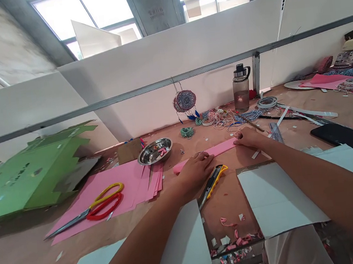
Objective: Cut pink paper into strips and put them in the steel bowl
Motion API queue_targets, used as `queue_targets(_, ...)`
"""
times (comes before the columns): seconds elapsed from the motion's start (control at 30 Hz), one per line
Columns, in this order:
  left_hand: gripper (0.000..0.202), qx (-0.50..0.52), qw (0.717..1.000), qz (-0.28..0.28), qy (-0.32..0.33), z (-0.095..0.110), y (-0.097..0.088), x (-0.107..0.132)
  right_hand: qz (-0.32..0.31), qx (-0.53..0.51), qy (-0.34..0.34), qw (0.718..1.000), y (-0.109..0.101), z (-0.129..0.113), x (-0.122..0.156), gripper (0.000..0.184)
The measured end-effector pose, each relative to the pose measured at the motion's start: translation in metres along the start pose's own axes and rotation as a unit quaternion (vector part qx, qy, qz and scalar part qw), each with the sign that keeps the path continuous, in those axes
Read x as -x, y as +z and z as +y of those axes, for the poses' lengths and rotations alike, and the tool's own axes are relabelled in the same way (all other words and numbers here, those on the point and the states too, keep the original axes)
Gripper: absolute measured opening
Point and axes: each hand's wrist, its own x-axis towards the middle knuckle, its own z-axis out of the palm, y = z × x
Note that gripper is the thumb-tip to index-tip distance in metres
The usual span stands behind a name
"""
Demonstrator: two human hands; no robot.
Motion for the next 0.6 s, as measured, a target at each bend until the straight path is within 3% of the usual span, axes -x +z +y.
queue_targets(0.27, 0.043, -0.048, 0.998, 0.013, 0.048, -0.002, 0.003, -0.001, -0.004, -0.057, 0.014, 0.998, -0.002, 0.004, -0.001, 0.014)
queue_targets(0.47, 0.046, -0.016, 0.999, 0.0, -0.038, 0.007, -0.001, -0.007, 0.022, -0.067, 0.019, 0.997, -0.008, 0.011, -0.003, 0.013)
queue_targets(0.53, 0.047, -0.009, 0.999, -0.001, -0.054, 0.008, -0.001, -0.008, 0.073, -0.064, -0.004, 0.995, -0.011, 0.005, -0.002, 0.015)
queue_targets(0.6, 0.046, -0.004, 0.999, -0.01, -0.036, 0.007, -0.001, -0.008, 0.154, -0.065, -0.082, 0.983, -0.012, -0.009, 0.002, 0.016)
